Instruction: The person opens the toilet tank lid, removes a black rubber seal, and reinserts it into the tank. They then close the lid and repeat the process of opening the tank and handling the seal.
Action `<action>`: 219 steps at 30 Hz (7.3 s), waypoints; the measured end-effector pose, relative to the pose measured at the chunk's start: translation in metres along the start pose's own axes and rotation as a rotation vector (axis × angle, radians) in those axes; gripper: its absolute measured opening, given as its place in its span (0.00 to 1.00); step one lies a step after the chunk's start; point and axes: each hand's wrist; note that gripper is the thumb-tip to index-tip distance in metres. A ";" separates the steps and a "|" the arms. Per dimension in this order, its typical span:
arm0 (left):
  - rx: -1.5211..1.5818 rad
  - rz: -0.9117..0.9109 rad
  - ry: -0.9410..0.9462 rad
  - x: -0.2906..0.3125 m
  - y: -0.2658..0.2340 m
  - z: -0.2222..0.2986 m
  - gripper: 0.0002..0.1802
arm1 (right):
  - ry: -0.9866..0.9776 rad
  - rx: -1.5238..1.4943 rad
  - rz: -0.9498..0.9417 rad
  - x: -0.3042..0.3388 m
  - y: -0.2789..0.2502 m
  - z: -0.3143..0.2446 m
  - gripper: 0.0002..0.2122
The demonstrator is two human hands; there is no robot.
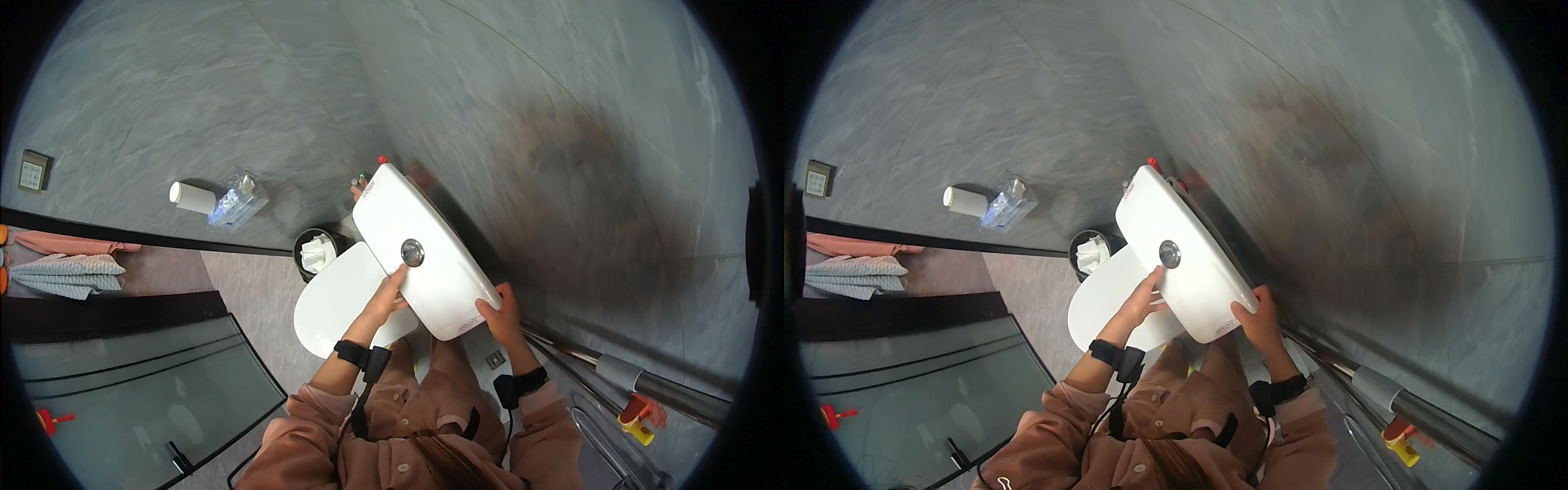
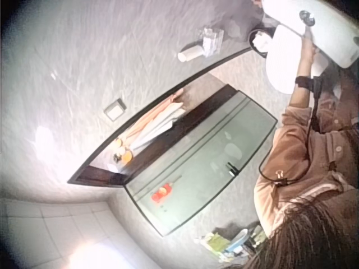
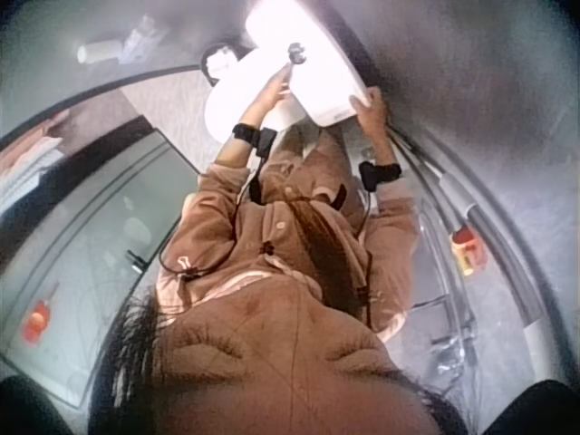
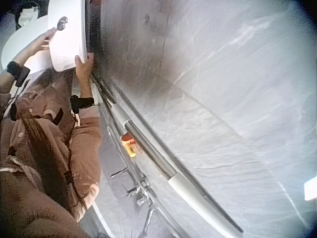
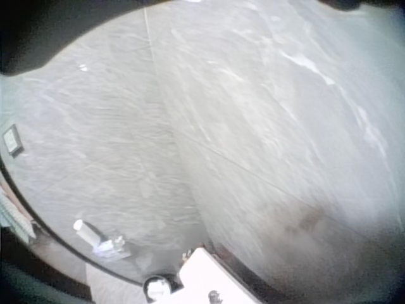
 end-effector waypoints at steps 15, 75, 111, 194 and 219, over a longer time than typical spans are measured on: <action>0.353 -0.036 -0.024 -0.001 -0.013 -0.007 0.63 | -0.440 0.076 -0.020 0.050 0.044 -0.040 0.18; 1.114 -0.054 0.198 -0.021 -0.034 -0.090 0.34 | -1.336 0.637 -0.643 0.051 0.058 0.118 0.11; 1.025 -0.077 0.185 -0.046 -0.052 -0.138 0.47 | -1.396 0.781 -0.670 0.045 0.064 0.120 0.13; 1.040 -0.213 0.128 -0.040 -0.054 -0.116 0.44 | -0.695 0.647 -0.095 -0.022 0.162 -0.020 0.12; 1.014 -0.134 0.145 -0.032 -0.051 -0.103 0.43 | -0.685 0.524 -0.156 -0.022 0.157 -0.016 0.16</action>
Point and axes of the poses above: each hand's wrist, its own x-axis away from the middle knuckle, its own y-axis out of the palm, z = x × y, and after that the axes turned 4 degrees about z, right-handed
